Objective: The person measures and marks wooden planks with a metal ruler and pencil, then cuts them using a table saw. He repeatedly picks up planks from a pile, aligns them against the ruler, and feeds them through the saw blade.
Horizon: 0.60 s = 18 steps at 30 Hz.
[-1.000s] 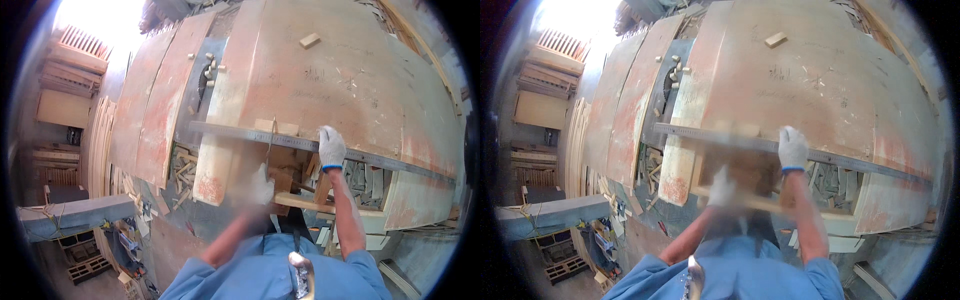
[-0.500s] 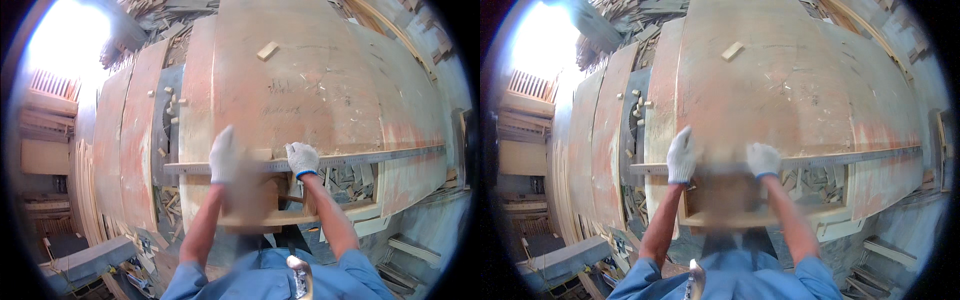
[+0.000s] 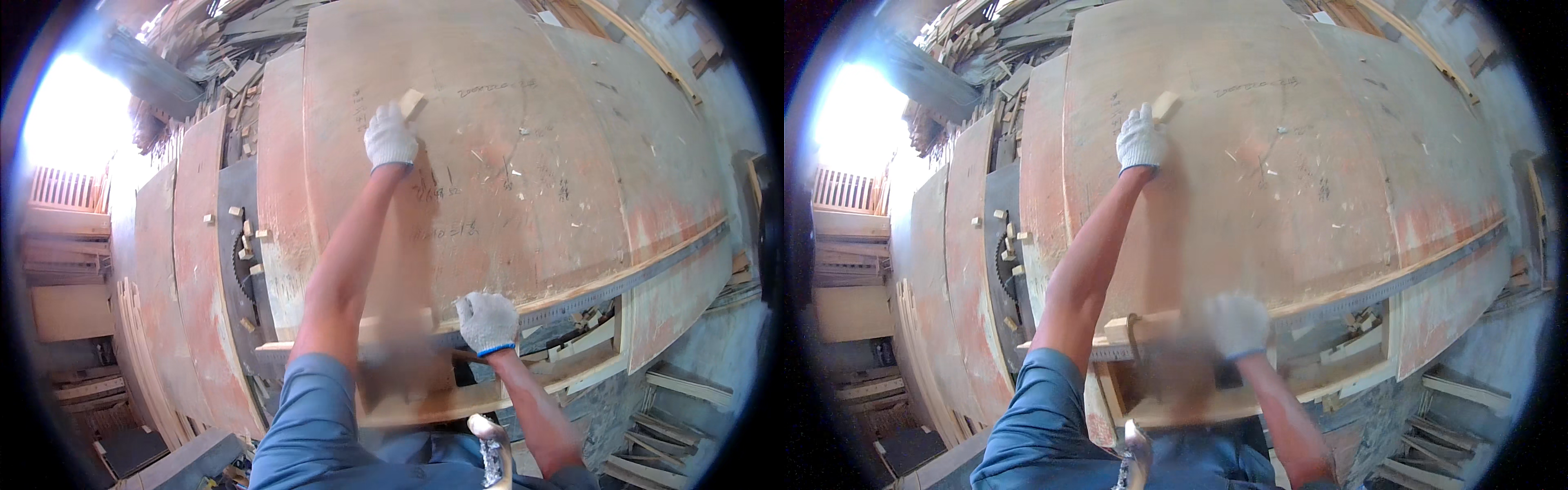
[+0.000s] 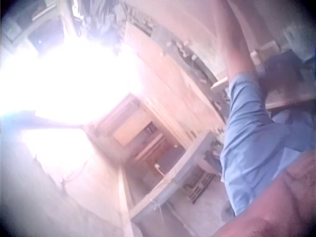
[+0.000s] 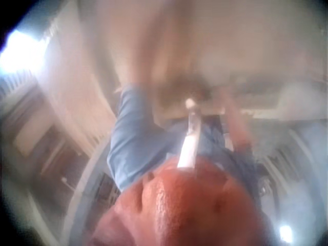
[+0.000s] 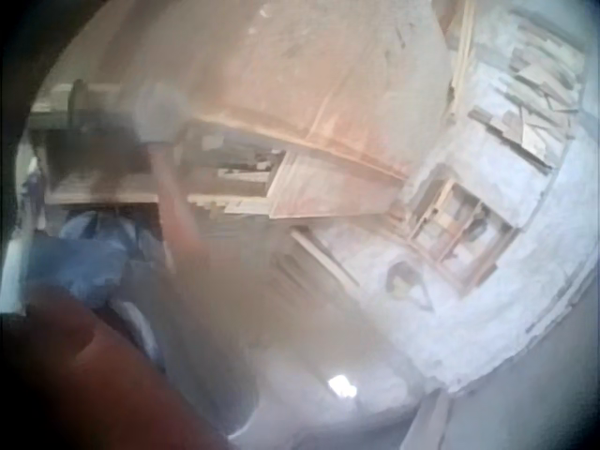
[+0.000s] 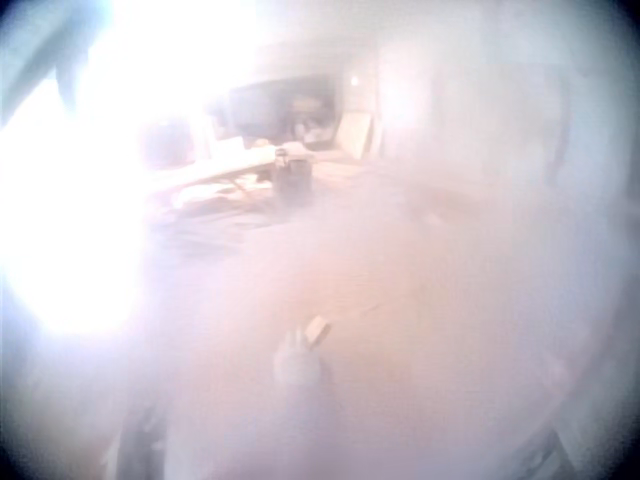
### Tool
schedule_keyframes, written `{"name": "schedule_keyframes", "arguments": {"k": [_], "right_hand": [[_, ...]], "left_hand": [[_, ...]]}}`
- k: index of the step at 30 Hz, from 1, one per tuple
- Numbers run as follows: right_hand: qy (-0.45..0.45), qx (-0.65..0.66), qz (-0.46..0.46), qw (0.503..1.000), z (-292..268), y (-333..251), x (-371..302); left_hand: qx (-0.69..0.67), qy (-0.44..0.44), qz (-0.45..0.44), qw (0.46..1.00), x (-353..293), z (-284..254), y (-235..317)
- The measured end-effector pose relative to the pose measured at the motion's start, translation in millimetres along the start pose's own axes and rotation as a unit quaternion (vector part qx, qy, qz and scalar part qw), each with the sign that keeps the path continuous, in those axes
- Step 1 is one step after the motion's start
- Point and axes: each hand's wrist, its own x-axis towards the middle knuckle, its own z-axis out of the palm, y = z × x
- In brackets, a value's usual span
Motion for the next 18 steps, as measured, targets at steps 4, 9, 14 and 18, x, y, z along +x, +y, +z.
{"name": "schedule_keyframes", "arguments": {"k": [4,9,14,18], "right_hand": [[0.000,0.005,0.002,1.000,4,5,2],[-0.021,-0.008,0.010,1.000,-7,-3,5],[0.006,-0.023,0.006,1.000,1,1,0],[0.058,-0.057,-0.041,0.996,10,1,-5]], "left_hand": [[-0.021,-0.142,-0.052,0.988,29,1,11],[-0.790,-0.198,-0.301,0.496,8,-13,-22],[-0.864,-0.176,-0.273,0.384,-59,-45,-54],[-0.870,-0.139,-0.283,0.379,-111,-78,-100]]}}
